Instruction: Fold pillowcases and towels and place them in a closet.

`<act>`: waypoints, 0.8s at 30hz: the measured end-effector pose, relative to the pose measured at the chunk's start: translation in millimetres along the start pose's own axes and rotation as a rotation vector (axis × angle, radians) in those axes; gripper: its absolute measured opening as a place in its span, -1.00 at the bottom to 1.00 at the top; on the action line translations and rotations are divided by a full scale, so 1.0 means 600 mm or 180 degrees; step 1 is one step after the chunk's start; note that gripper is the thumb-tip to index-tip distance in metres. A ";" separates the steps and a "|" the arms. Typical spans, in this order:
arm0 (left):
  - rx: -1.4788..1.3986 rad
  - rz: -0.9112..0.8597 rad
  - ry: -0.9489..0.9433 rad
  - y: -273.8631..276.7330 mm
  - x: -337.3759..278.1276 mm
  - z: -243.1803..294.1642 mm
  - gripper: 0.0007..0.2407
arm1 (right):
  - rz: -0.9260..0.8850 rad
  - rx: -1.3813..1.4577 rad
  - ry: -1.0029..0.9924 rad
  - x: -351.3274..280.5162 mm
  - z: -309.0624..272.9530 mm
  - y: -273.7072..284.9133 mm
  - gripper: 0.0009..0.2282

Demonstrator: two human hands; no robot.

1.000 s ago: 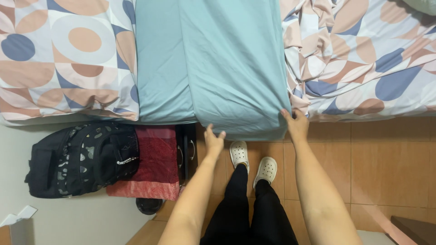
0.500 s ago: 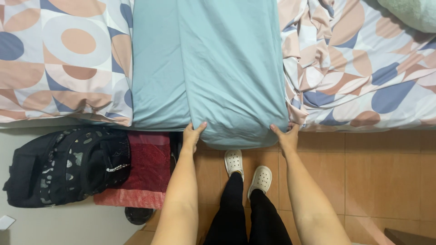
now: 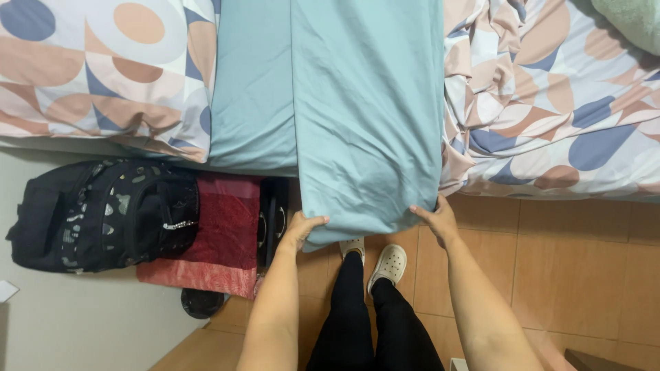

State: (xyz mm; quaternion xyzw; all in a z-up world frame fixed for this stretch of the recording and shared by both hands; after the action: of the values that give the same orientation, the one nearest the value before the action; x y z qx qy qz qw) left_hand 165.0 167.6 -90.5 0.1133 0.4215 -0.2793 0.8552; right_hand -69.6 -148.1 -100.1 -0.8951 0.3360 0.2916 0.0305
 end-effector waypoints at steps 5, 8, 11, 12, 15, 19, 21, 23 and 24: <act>-0.0091 0.0012 0.0049 -0.038 -0.084 -0.077 -0.44 | -0.0035 -0.0204 -0.0579 -0.097 0.015 -0.004 -0.13; -0.0168 0.0059 0.0200 -0.073 -0.119 -0.125 -0.48 | 0.0029 -0.0410 -0.0557 -0.147 0.078 0.000 -0.04; -0.0892 -0.0060 0.0246 -0.114 -0.156 -0.145 -0.53 | 0.0077 -0.0499 -0.1134 -0.219 0.140 -0.007 -0.03; -0.1407 -0.0147 0.0225 -0.130 -0.165 -0.144 -0.56 | 0.0031 -0.0371 -0.1642 -0.245 0.158 -0.011 -0.02; -0.1951 -0.0453 0.0174 -0.165 -0.211 -0.111 -0.59 | -0.0535 0.0900 -0.2509 -0.305 0.194 -0.051 0.13; -0.2213 -0.0869 0.0219 -0.166 -0.312 -0.018 -0.57 | -0.0497 0.2367 -0.2792 -0.399 0.020 -0.134 0.19; -0.2399 -0.1085 0.0372 -0.142 -0.340 -0.006 -0.55 | -0.0095 0.3748 -0.1901 -0.395 -0.020 -0.155 0.15; -0.2337 -0.1141 0.0348 -0.111 -0.372 0.027 -0.55 | 0.0339 0.3957 -0.1631 -0.389 -0.055 -0.143 0.10; -0.2290 -0.1195 0.0336 -0.096 -0.389 0.041 -0.56 | 0.0786 0.4138 -0.1363 -0.389 -0.070 -0.134 0.06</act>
State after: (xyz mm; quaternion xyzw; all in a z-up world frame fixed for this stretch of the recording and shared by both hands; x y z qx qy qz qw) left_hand 34.4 199.3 110.3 -0.2577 0.5490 -0.2591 0.7517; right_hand -139.6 39.3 50.0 -0.5732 0.5284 0.2027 0.5926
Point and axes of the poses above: each hand's wrist, its own x-axis towards the middle knuckle, its own y-axis out of the back of the hand, z = x × y, the point moved 2 cm from there along x, towards the middle knuckle, and after that the axes turned 8 degrees about -x, right-handed, at the moved point
